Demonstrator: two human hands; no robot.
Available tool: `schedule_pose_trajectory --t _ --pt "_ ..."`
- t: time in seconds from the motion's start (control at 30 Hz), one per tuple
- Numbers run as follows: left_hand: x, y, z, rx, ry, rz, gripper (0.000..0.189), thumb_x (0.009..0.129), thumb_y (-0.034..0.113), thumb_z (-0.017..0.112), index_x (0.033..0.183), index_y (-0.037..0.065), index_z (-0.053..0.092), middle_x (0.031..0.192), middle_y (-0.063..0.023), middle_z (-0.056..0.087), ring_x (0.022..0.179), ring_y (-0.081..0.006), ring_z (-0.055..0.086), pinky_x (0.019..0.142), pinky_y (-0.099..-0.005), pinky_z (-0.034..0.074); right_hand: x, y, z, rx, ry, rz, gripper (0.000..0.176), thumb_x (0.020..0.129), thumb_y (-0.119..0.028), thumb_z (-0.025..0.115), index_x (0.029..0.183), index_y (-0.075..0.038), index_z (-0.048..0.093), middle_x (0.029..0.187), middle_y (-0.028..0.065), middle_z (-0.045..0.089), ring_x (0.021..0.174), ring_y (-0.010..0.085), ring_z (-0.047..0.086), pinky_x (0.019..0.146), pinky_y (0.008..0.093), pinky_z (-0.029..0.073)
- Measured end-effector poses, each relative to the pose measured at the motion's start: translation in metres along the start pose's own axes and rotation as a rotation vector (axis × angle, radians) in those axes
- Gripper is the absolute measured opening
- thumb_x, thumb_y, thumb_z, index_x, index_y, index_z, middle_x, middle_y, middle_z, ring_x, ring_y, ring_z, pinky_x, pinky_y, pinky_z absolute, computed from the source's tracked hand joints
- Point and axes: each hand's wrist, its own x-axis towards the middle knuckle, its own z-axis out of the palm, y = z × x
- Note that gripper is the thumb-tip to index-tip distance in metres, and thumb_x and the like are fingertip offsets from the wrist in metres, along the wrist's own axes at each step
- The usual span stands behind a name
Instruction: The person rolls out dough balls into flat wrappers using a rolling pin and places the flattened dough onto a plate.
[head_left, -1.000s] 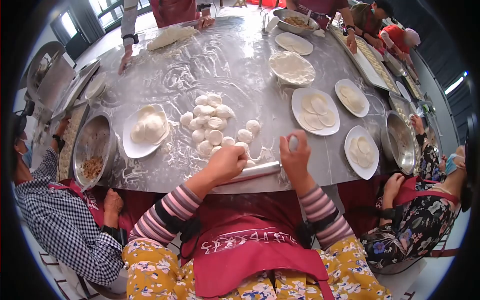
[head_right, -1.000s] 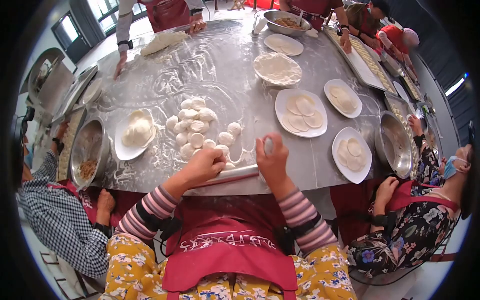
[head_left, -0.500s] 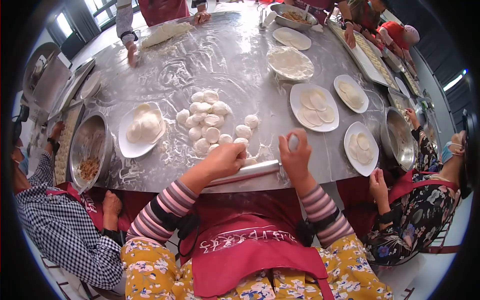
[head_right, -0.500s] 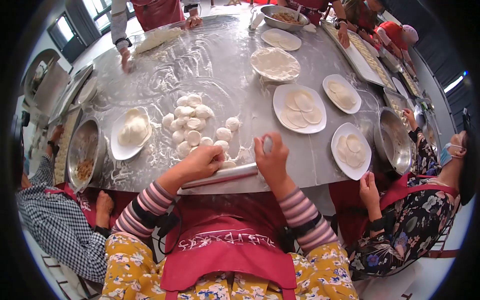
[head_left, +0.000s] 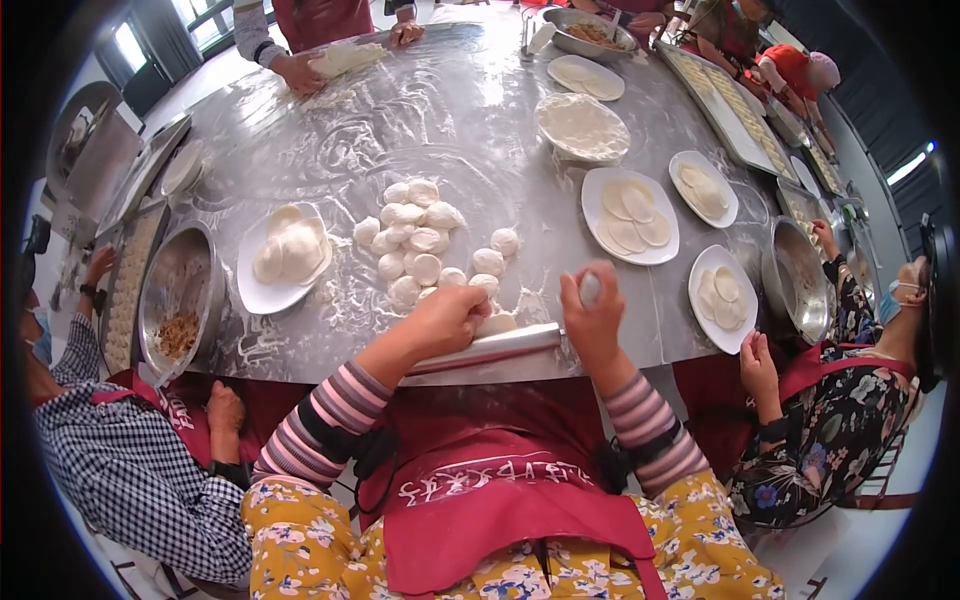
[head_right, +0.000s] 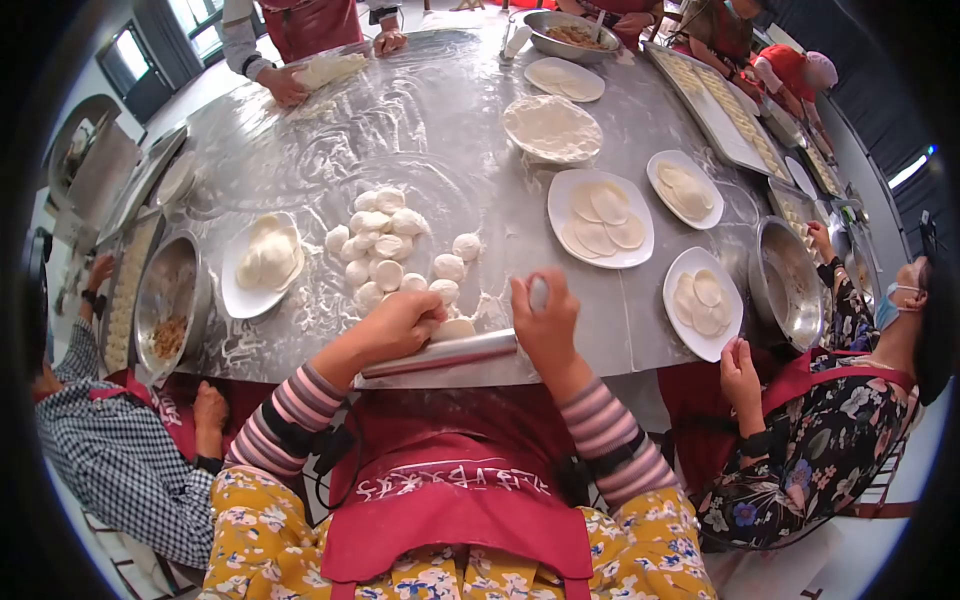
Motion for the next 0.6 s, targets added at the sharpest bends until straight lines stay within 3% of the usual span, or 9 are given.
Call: schedule_pose_trajectory --t 0.07,0.13,0.23,0.33,0.4,0.43,0.5,0.6 --pt "0.006 0.003 0.002 0.104 0.027 0.037 0.011 0.081 0.011 0.056 0.083 0.002 0.060 0.079 -0.0206 0.063 0.079 -0.0365 0.062 0.068 -0.0436 0.047 0.022 0.008 0.022 0.030 0.011 -0.020 0.024 0.075 -0.002 0.069 0.086 -0.005 0.048 0.067 0.0136 0.055 0.057 0.0359 0.057 0.050 0.0382 0.043" --pt "0.013 0.005 0.005 0.160 0.073 0.073 0.011 0.083 0.009 0.055 0.084 -0.001 0.059 0.074 -0.0193 0.060 0.069 -0.0321 0.060 0.063 -0.0389 0.045 0.028 0.008 0.028 0.061 0.021 -0.046 0.023 0.075 -0.002 0.069 0.086 -0.005 0.048 0.067 0.0139 0.055 0.057 0.0363 0.057 0.051 0.0385 0.043" --pt "0.015 0.002 0.007 0.169 0.011 0.052 0.012 0.078 0.013 0.058 0.082 0.001 0.060 0.077 -0.0205 0.063 0.078 -0.0368 0.062 0.067 -0.0439 0.046 0.021 0.007 0.022 0.032 0.016 -0.066 0.023 0.075 -0.001 0.069 0.086 -0.005 0.048 0.067 0.0141 0.055 0.057 0.0362 0.056 0.051 0.0387 0.043" --pt "0.005 0.001 0.002 0.153 0.021 0.066 0.012 0.077 0.012 0.059 0.080 0.001 0.060 0.076 -0.0203 0.062 0.077 -0.0364 0.062 0.066 -0.0436 0.046 -0.011 -0.003 -0.009 0.025 -0.028 0.032 0.024 0.075 -0.001 0.069 0.087 -0.005 0.048 0.068 0.0140 0.054 0.057 0.0360 0.056 0.051 0.0383 0.043" --pt "-0.002 0.001 -0.002 0.063 0.032 0.025 0.012 0.077 0.012 0.059 0.079 0.000 0.060 0.076 -0.0202 0.062 0.076 -0.0362 0.061 0.066 -0.0434 0.047 -0.022 -0.016 -0.022 0.055 0.015 0.013 0.023 0.076 0.000 0.067 0.088 -0.005 0.048 0.065 0.0081 0.052 0.053 0.0184 0.054 0.050 0.0319 0.043" --pt "-0.004 0.001 -0.001 -0.021 0.032 -0.011 0.012 0.076 0.012 0.059 0.079 0.000 0.061 0.076 -0.0200 0.062 0.075 -0.0360 0.061 0.066 -0.0431 0.047 -0.021 -0.014 -0.020 0.054 0.013 0.018 0.023 0.076 0.000 0.067 0.088 -0.005 0.048 0.065 0.0081 0.052 0.053 0.0184 0.054 0.050 0.0319 0.043" --pt "-0.003 0.003 0.002 0.007 0.009 0.008 0.013 0.077 0.013 0.059 0.080 0.000 0.061 0.076 -0.0203 0.062 0.076 -0.0364 0.061 0.066 -0.0434 0.047 -0.014 -0.006 -0.010 -0.040 0.006 0.029 0.025 0.075 0.000 0.068 0.088 -0.004 0.048 0.068 0.0132 0.055 0.059 0.0357 0.057 0.052 0.0380 0.044" --pt "0.007 0.006 0.005 0.113 0.040 0.003 0.013 0.077 0.014 0.059 0.080 0.001 0.061 0.077 -0.0209 0.062 0.077 -0.0372 0.061 0.067 -0.0441 0.047 0.019 0.010 0.023 0.018 0.007 -0.001 0.024 0.075 -0.001 0.068 0.088 -0.005 0.048 0.069 0.0138 0.056 0.060 0.0360 0.058 0.053 0.0391 0.044"
